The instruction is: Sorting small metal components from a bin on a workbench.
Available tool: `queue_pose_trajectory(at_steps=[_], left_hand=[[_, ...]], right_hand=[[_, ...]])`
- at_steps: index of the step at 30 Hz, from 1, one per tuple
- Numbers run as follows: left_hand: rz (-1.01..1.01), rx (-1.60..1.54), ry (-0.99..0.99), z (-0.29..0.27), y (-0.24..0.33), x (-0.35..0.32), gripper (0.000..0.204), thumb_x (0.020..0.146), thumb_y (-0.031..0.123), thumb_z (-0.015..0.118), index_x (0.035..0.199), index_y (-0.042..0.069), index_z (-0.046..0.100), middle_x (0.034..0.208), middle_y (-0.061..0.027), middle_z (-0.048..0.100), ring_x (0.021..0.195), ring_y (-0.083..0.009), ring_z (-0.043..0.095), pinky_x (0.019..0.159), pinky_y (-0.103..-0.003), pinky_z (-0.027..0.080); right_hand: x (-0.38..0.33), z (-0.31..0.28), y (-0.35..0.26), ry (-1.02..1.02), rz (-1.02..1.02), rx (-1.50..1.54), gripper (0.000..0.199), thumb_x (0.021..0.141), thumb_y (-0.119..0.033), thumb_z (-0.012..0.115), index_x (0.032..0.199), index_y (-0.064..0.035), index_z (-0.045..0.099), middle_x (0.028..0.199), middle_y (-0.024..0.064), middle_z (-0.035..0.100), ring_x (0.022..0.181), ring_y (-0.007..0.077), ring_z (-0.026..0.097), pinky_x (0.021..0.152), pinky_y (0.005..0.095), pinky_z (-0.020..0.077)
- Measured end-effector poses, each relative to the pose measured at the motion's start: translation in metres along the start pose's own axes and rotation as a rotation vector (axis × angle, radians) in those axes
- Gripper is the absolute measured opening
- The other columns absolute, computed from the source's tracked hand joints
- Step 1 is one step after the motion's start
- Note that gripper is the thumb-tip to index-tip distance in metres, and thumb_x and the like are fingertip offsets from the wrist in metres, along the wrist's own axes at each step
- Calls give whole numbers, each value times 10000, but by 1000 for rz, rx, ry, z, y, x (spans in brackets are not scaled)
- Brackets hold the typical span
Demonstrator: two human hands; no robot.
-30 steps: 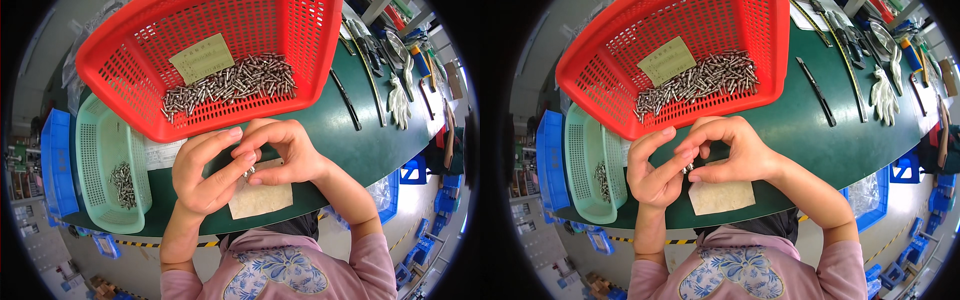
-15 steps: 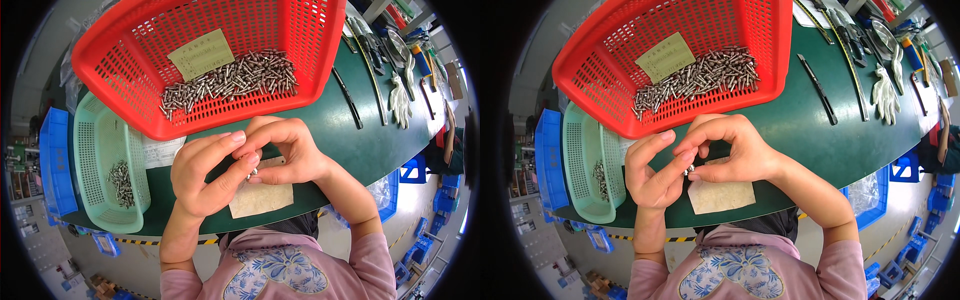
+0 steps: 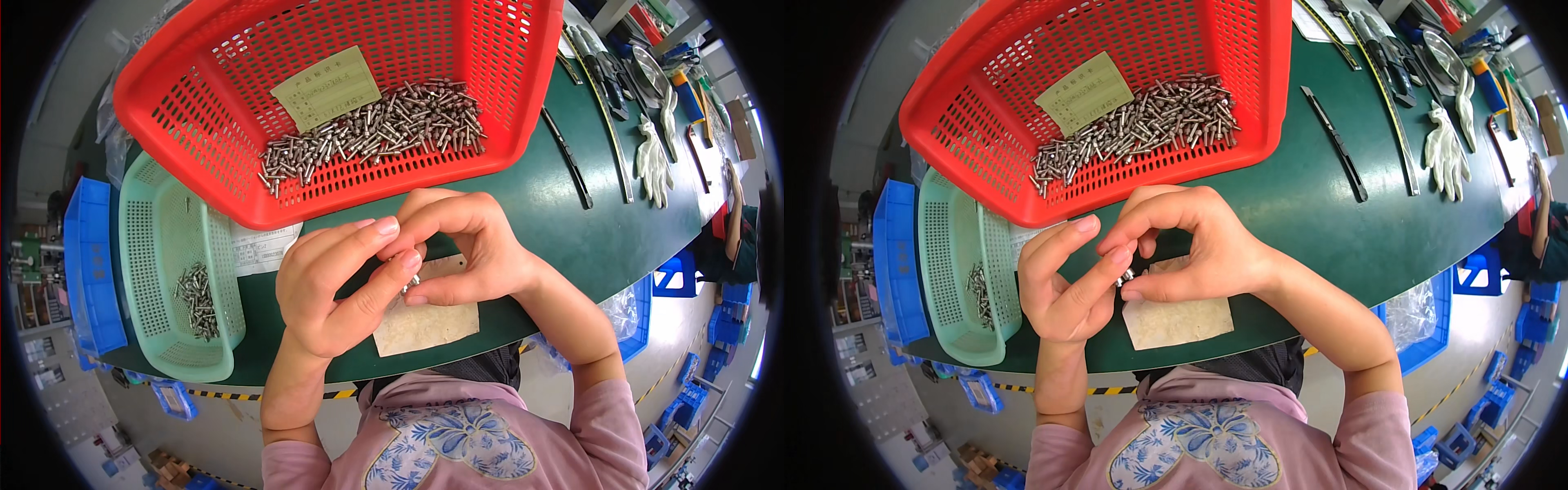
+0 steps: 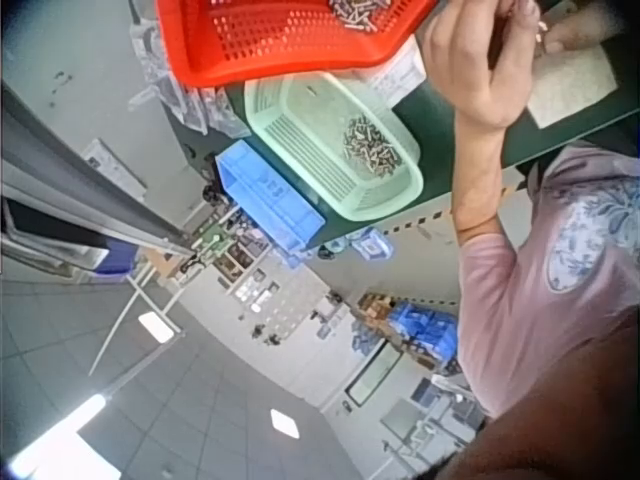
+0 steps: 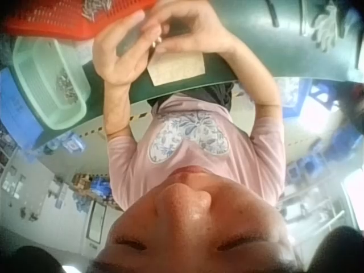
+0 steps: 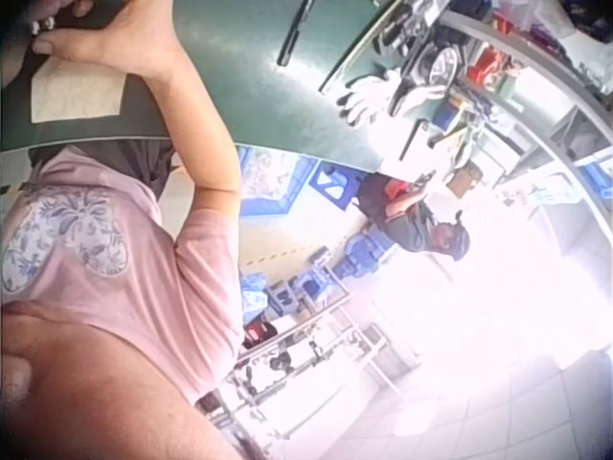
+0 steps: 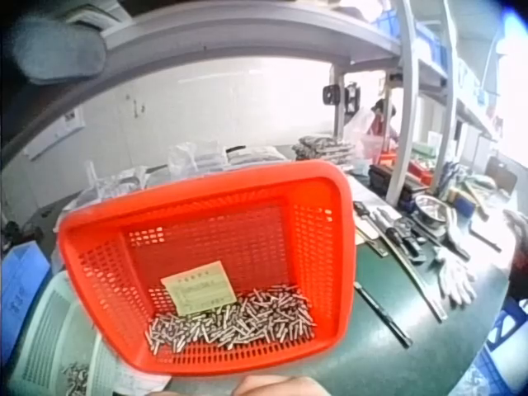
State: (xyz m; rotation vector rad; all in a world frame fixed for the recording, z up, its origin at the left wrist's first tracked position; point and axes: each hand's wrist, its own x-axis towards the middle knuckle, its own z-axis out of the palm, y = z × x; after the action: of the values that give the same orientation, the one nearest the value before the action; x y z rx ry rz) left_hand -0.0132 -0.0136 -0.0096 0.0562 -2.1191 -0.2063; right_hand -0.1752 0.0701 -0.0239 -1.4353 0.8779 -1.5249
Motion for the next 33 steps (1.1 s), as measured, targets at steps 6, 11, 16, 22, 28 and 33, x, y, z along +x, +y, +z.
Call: queue_pose_trajectory(at_steps=[6, 11, 16, 22, 28, 33], left_hand=[[6, 8, -14, -1, 1, 0, 315, 639, 49, 783, 944, 68, 707, 1070, -63, 607, 824, -210, 622, 645, -293, 506], [-71, 11, 34, 1, -2, -3, 354, 657, -7, 757, 1000, 59, 697, 1103, -121, 580, 892, -225, 610, 674, -291, 512], [-372, -147, 42, 0, 1, -3, 311, 708, -16, 702, 1015, 26, 671, 1117, -149, 567, 922, -231, 599, 724, -297, 507], [-949, -1158, -40, -3, 9, -8, 184, 821, 59, 636, 958, -62, 610, 1150, -164, 511, 990, -202, 573, 864, -322, 481], [-988, -1310, -63, 2, 13, -12, 191, 790, -49, 650, 972, -68, 595, 1148, -152, 499, 1005, -197, 575, 864, -309, 501], [-1024, -1349, -16, 4, 16, -12, 172, 800, -68, 626, 969, -69, 596, 1147, -148, 500, 989, -190, 575, 852, -305, 501]], right_hand=[[0, 1, 0, 10, -26, -39, 346, 638, -5, 765, 969, -30, 666, 868, 42, 610, 740, 116, 544, 649, 243, 462], [-1, 0, -3, 86, -118, -147, 319, 646, -24, 770, 950, -29, 671, 876, 63, 612, 770, 148, 583, 641, 262, 478], [2, -3, -9, 113, -218, -330, 313, 638, -37, 770, 939, -17, 684, 867, 83, 604, 775, 171, 586, 651, 277, 472], [2, -2, -7, 174, -267, -372, 317, 637, -46, 762, 942, -3, 687, 850, 95, 584, 742, 178, 581, 630, 282, 458], [1, -2, -4, 177, -285, -393, 306, 646, -50, 756, 940, -6, 685, 841, 94, 570, 721, 176, 582, 605, 279, 458], [2, 1, -4, 177, -308, -397, 305, 646, -37, 747, 944, -12, 686, 836, 92, 568, 715, 176, 579, 591, 275, 456]])
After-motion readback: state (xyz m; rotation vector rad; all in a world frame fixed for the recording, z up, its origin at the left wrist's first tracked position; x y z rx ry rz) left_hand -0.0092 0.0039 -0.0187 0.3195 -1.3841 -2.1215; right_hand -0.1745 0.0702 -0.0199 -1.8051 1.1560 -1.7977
